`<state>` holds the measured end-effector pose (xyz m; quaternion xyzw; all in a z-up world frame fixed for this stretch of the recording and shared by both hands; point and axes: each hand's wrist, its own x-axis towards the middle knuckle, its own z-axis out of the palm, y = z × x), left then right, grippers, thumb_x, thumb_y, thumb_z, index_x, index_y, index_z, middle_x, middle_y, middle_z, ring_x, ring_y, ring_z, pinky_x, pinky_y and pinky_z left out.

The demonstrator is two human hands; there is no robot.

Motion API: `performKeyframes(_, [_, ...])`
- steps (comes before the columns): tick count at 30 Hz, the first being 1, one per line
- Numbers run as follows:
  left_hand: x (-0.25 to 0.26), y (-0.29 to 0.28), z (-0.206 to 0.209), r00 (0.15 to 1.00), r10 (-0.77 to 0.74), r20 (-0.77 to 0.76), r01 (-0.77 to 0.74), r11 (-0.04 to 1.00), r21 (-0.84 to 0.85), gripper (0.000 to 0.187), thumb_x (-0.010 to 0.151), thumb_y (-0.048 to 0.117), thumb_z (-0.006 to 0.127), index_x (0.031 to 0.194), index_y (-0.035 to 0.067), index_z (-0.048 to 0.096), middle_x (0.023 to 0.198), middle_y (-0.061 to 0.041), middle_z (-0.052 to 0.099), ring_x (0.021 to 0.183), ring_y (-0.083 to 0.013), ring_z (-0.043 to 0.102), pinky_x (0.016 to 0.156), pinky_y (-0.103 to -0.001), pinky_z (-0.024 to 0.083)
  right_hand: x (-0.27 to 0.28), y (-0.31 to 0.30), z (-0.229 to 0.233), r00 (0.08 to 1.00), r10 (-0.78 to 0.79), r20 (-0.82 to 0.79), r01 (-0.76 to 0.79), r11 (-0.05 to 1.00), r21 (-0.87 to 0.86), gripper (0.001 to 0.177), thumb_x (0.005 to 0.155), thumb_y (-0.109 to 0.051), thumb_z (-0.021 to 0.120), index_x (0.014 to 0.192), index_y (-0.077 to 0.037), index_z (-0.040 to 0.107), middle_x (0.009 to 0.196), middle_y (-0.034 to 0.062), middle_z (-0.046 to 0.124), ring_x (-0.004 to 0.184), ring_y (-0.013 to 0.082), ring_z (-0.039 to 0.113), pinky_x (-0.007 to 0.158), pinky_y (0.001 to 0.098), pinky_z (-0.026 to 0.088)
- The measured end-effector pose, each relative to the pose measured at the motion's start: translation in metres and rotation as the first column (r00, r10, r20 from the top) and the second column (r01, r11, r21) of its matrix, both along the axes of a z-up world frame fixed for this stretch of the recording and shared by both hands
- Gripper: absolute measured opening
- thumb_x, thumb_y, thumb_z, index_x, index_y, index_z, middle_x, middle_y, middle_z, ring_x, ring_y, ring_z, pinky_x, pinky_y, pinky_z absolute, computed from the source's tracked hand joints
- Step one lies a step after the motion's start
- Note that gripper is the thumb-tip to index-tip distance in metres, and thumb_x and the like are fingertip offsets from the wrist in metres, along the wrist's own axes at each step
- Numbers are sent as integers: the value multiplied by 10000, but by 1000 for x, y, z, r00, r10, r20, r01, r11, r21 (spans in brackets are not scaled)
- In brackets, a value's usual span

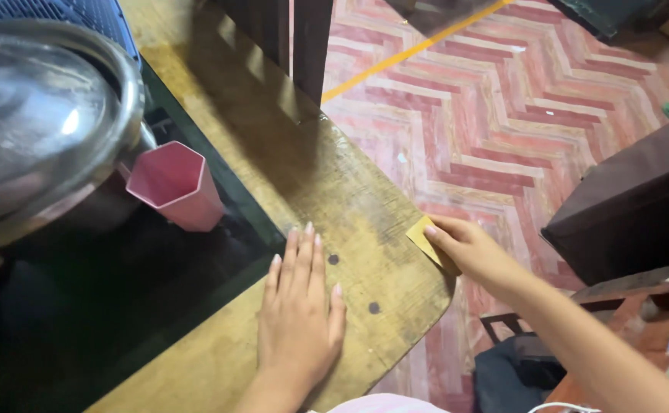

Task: The recorder is sanding the surface of a wooden table using a piece of sandpaper.

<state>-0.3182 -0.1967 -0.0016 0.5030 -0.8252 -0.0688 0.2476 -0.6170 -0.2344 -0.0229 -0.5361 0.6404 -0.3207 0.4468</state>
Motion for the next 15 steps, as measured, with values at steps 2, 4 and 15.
performKeyframes(2, [-2, -1, 3, 1000, 21, 5, -21, 1000, 1, 683, 916, 286, 504, 1489, -66, 386, 1599, -195, 338, 1518, -318, 254, 1196, -473, 207, -2, -25, -2, 997, -75, 6, 72, 969, 237, 432, 1037, -301, 551, 1404, -111, 679, 956, 63, 688, 827, 160, 540, 720, 362, 429])
performKeyframes(4, [-1, -1, 5, 1000, 17, 4, -17, 1000, -19, 665, 932, 288, 502, 1489, -59, 393, 1616, -191, 331, 1531, -314, 250, 1208, -466, 206, -2, -69, -19, 984, 122, 132, -142, 977, 162, 393, 1025, -319, 533, 1238, -39, 708, 993, -7, 749, 883, 77, 660, 798, 284, 545])
performKeyframes(15, [13, 27, 8, 993, -5, -118, 2, 1000, -27, 549, 967, 182, 481, 1426, -119, 477, 1579, -267, 423, 1511, -374, 364, 1232, -467, 276, 23, -148, -42, 962, 273, 20, -272, 962, -6, 425, 1084, -371, 459, 1157, -26, 696, 939, -4, 652, 873, 93, 547, 803, 309, 481])
